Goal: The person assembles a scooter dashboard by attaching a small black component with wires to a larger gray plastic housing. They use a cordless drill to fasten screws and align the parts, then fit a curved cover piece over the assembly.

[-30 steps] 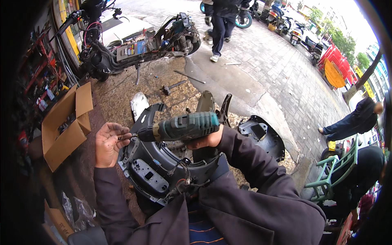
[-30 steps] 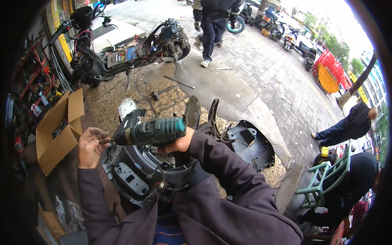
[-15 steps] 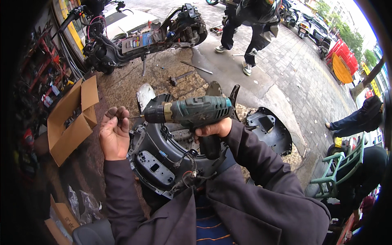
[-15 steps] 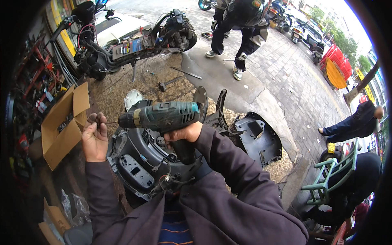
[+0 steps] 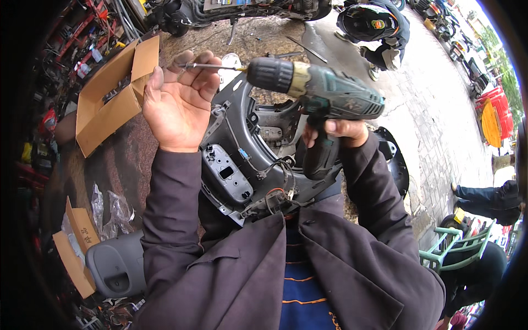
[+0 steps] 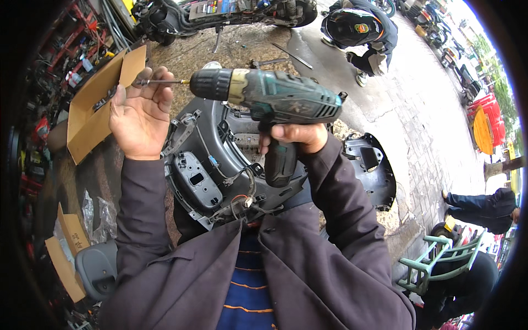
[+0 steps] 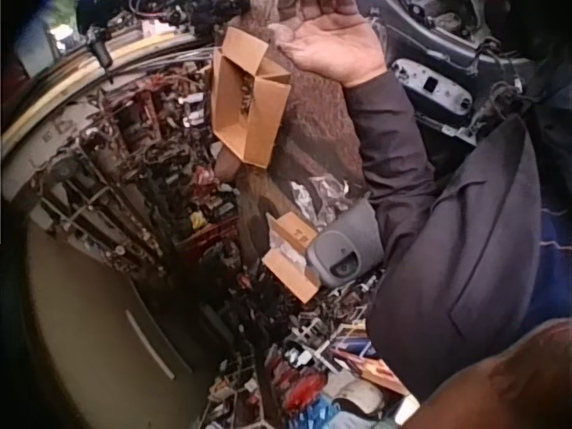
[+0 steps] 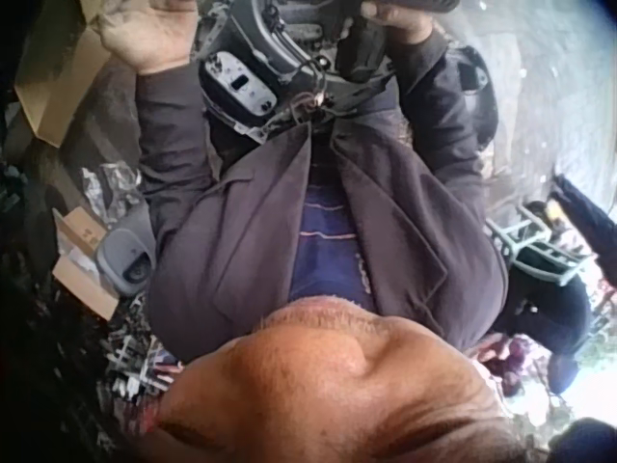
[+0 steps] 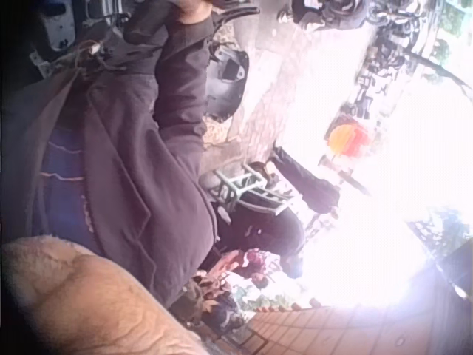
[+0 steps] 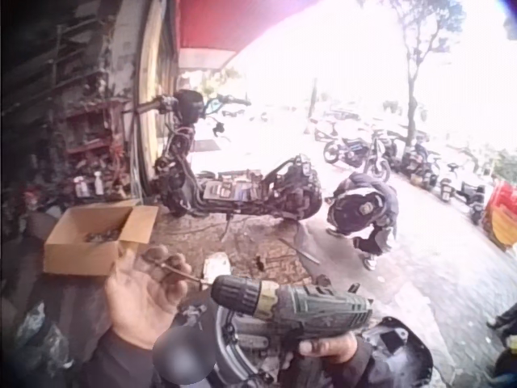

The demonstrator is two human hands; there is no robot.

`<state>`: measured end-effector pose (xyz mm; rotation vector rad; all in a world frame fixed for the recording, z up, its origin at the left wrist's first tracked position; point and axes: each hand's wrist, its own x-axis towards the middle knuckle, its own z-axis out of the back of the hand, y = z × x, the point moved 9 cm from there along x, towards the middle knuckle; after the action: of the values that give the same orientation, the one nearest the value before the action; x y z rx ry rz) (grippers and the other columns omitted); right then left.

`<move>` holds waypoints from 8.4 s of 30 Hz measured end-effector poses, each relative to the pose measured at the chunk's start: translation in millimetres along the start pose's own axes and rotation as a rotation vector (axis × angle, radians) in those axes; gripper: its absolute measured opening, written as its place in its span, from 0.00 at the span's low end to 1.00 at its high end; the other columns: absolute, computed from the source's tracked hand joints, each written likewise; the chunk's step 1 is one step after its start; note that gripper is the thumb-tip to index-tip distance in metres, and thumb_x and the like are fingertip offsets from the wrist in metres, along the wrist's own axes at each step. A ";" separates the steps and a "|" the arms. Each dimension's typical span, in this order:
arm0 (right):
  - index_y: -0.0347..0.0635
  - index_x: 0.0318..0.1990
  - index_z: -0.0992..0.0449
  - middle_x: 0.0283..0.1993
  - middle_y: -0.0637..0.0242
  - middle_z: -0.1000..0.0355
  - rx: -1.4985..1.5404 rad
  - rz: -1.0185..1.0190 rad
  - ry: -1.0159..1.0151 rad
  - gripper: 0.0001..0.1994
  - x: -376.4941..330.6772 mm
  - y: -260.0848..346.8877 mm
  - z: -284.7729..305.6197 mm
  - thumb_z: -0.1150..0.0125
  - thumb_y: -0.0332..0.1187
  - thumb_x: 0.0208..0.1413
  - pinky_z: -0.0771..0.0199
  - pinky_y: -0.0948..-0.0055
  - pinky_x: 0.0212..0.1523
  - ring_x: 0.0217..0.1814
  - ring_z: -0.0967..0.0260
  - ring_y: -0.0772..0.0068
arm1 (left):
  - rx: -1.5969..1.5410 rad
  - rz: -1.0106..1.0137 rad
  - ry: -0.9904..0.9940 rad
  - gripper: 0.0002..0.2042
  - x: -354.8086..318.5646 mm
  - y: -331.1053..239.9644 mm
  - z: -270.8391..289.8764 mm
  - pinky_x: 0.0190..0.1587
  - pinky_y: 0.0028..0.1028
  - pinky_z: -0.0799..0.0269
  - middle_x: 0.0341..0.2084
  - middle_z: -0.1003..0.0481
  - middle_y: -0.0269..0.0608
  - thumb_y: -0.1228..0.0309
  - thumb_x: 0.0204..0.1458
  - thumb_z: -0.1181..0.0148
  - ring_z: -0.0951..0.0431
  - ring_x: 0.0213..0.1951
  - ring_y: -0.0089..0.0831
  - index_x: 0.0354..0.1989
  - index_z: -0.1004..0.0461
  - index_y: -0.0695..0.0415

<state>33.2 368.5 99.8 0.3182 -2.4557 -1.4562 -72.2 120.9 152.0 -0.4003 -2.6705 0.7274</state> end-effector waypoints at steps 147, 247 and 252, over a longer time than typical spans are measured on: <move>0.38 0.40 0.26 0.23 0.58 0.28 0.249 -0.552 -1.485 0.12 -405.9 -251.4 242.3 0.32 0.33 0.52 0.22 0.54 0.23 0.19 0.28 0.55 | 0.971 0.175 -0.532 0.12 -115.9 5.9 175.1 0.47 0.27 0.27 0.39 0.22 0.33 0.74 0.54 0.34 0.23 0.40 0.24 0.46 0.24 0.59; 0.34 0.65 0.38 0.56 0.48 0.30 0.096 -0.799 -1.444 0.29 -122.0 -450.1 329.5 0.40 0.40 0.61 0.23 0.46 0.45 0.44 0.26 0.44 | 0.725 -0.346 -0.763 0.21 72.8 -59.9 286.2 0.67 0.48 0.39 0.60 0.27 0.49 0.71 0.63 0.43 0.26 0.59 0.41 0.63 0.32 0.66; 0.27 0.36 0.21 0.36 0.40 0.21 -0.870 -0.973 -1.221 0.19 -98.7 -409.0 346.6 0.39 0.41 0.52 0.23 0.55 0.49 0.44 0.21 0.44 | 0.800 -0.353 -0.729 0.21 79.2 -49.3 280.2 0.66 0.48 0.39 0.60 0.27 0.49 0.70 0.63 0.44 0.27 0.59 0.41 0.62 0.32 0.66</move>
<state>30.0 492.1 -431.1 0.5574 -1.8541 -3.8156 -263.1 -13.5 -28.9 0.6371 -2.5852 1.9662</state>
